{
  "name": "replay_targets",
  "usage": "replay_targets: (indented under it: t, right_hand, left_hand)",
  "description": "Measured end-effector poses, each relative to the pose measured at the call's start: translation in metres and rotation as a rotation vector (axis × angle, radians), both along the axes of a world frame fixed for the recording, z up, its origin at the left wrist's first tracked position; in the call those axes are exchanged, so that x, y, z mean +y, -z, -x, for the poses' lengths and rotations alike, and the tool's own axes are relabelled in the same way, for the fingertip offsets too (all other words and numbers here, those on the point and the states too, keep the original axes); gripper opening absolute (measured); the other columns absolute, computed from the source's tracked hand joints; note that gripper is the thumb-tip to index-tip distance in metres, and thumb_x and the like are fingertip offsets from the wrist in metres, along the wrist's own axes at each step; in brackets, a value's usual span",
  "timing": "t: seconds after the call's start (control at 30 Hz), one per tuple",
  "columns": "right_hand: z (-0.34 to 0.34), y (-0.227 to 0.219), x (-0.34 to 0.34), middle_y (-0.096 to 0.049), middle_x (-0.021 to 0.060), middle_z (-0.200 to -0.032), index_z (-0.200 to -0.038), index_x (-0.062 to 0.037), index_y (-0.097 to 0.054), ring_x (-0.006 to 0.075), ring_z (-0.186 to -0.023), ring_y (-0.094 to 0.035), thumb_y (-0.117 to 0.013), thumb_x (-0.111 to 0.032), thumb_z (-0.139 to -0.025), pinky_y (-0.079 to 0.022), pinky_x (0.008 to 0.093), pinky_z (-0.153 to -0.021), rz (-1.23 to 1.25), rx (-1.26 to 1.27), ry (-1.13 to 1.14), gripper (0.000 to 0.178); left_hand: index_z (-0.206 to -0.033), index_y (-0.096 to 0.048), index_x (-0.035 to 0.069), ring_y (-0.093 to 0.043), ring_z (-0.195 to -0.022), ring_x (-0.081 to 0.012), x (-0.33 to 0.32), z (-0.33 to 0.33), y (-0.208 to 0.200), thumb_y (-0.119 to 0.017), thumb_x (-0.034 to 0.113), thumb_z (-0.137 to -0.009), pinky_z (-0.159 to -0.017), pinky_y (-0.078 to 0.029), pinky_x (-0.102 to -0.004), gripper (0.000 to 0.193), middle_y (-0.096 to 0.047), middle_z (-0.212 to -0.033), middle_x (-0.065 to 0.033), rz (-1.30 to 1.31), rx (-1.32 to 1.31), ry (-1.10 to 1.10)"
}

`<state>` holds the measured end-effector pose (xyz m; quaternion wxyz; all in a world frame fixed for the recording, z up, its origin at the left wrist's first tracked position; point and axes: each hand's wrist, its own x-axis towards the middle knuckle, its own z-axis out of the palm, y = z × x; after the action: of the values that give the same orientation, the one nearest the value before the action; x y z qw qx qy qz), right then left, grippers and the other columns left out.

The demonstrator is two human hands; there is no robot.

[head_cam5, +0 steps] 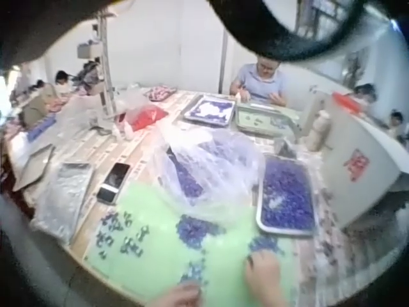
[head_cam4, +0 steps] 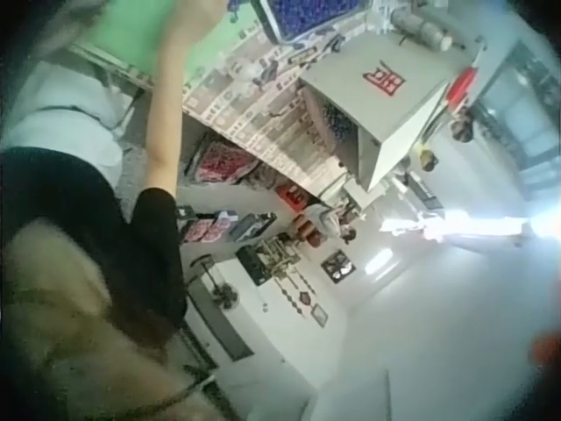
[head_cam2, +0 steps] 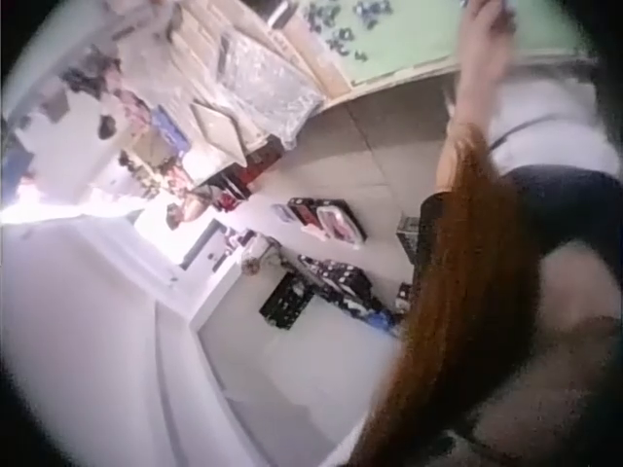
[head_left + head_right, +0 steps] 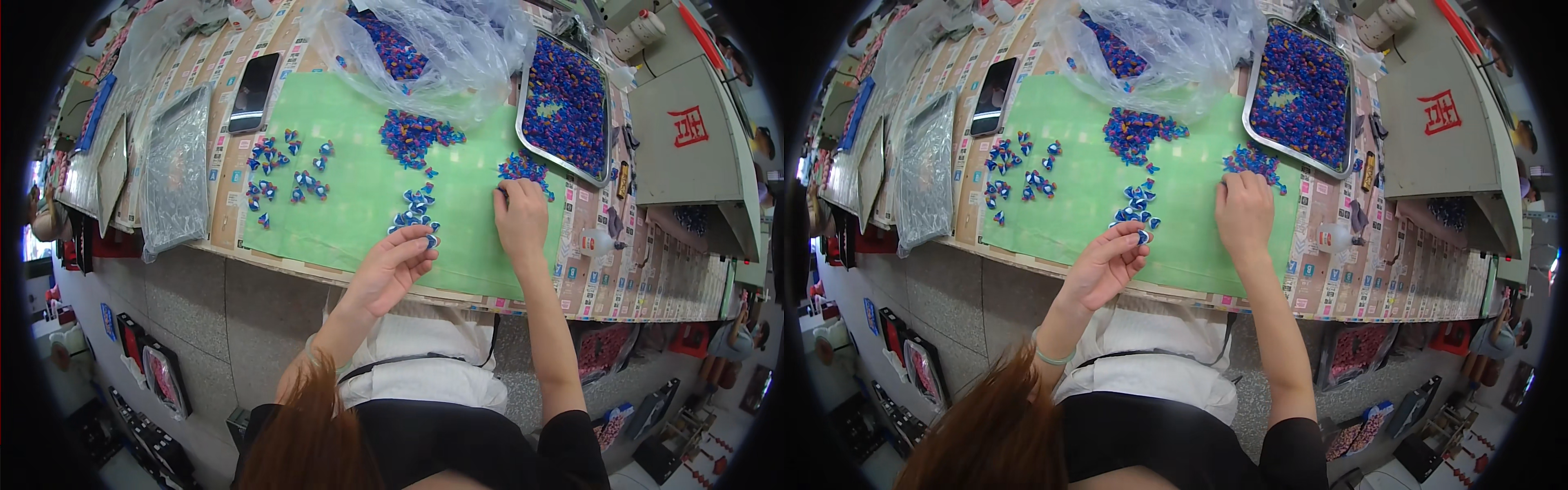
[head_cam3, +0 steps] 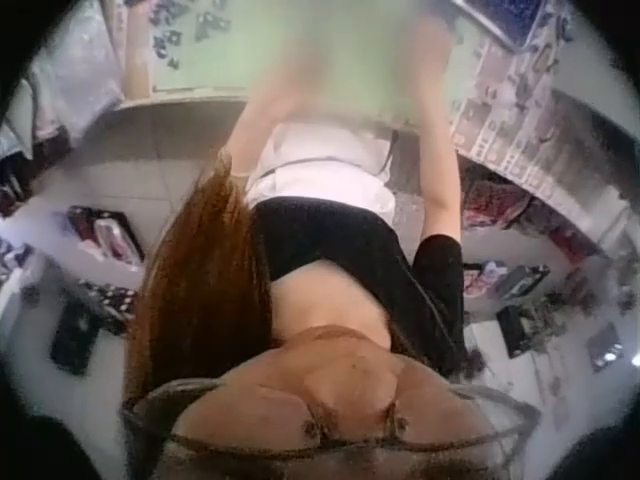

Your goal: Applying glue to small blue toy components and assembling them on a workbench.

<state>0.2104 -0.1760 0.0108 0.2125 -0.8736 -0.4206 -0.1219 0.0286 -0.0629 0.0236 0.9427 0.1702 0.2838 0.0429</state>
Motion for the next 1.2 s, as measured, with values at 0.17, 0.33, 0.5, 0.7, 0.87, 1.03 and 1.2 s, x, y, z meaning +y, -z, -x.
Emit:
replay_targets:
  t: [0.17,0.33,0.5,0.7,0.87,1.03,1.2]
  right_hand:
    - [0.024,-0.022,-0.008,-0.054,0.0049,-0.071,-0.082,-0.0016,-0.053,0.0119,-0.061,-0.051,-0.052,-0.009,-0.079,-0.041,0.023,-0.055,-0.601,1.22,-0.002,0.008]
    - [0.067,-0.039,-0.015,-0.053,0.0032,-0.071,-0.088,-0.0009,-0.05,0.0075,-0.059,-0.049,-0.046,-0.008,-0.083,-0.04,0.0201,-0.055,-0.68,1.73,0.011,0.01]
    - [0.083,-0.034,-0.013,-0.052,0.0015,-0.072,-0.088,0.0004,-0.051,0.0058,-0.06,-0.047,-0.046,-0.008,-0.083,-0.038,0.018,-0.054,-0.616,1.449,-0.061,0.011]
    - [0.094,-0.034,-0.012,-0.057,0.0027,-0.072,-0.084,0.002,-0.054,0.0065,-0.061,-0.052,-0.051,-0.004,-0.08,-0.042,0.018,-0.055,-0.519,1.054,0.035,0.007]
    - [0.098,-0.034,-0.01,-0.057,0.004,-0.072,-0.084,0.0029,-0.054,0.0081,-0.062,-0.054,-0.051,-0.003,-0.08,-0.044,0.0188,-0.057,-0.576,1.114,0.037,0.008]
    - [0.093,-0.037,-0.012,-0.057,0.0062,-0.073,-0.082,0.0033,-0.053,0.01,-0.063,-0.056,-0.051,-0.004,-0.08,-0.046,0.0214,-0.057,-0.693,1.424,0.043,0.008]
    - [0.092,-0.039,-0.013,-0.057,0.0062,-0.071,-0.08,0.0029,-0.053,0.0097,-0.062,-0.056,-0.053,-0.007,-0.08,-0.046,0.0203,-0.058,-0.739,1.488,0.029,0.009]
  left_hand:
    - [-0.098,-0.051,0.003,-0.055,-0.078,-0.0118,-0.001,-0.001,-0.002,-0.05,0.004,-0.08,-0.068,-0.046,-0.0218,0.018,-0.057,-0.088,-0.005,0.006,-0.003,-0.009]
    - [-0.1,-0.05,0.001,-0.055,-0.08,-0.0126,-0.007,-0.008,-0.008,-0.05,0.005,-0.08,-0.07,-0.046,-0.022,0.02,-0.056,-0.087,-0.0052,-0.033,-0.014,0.029]
    - [-0.101,-0.05,-0.001,-0.055,-0.081,-0.0127,-0.011,-0.007,-0.009,-0.051,0.005,-0.08,-0.071,-0.046,-0.022,0.021,-0.056,-0.086,-0.0058,-0.057,-0.023,0.035]
    - [-0.1,-0.052,-0.002,-0.056,-0.078,-0.0109,-0.021,-0.01,-0.011,-0.053,0.001,-0.077,-0.07,-0.045,-0.0212,0.023,-0.056,-0.086,-0.0057,-0.441,0.011,-0.018]
    - [-0.097,-0.054,-0.001,-0.055,-0.074,-0.0101,-0.026,-0.011,-0.017,-0.055,0.0,-0.076,-0.068,-0.044,-0.0203,0.022,-0.057,-0.083,-0.0038,-0.796,0.076,-0.04]
    - [-0.09,-0.058,0.0,-0.055,-0.07,-0.0113,-0.027,-0.011,-0.028,-0.057,-0.001,-0.071,-0.063,-0.044,-0.0219,0.019,-0.057,-0.077,-0.0047,-1.309,0.106,-0.073]
    - [-0.088,-0.059,0.0,-0.054,-0.064,-0.0134,-0.025,-0.012,-0.03,-0.058,-0.003,-0.067,-0.059,-0.043,-0.024,0.021,-0.056,-0.072,-0.006,-1.468,0.063,-0.063]
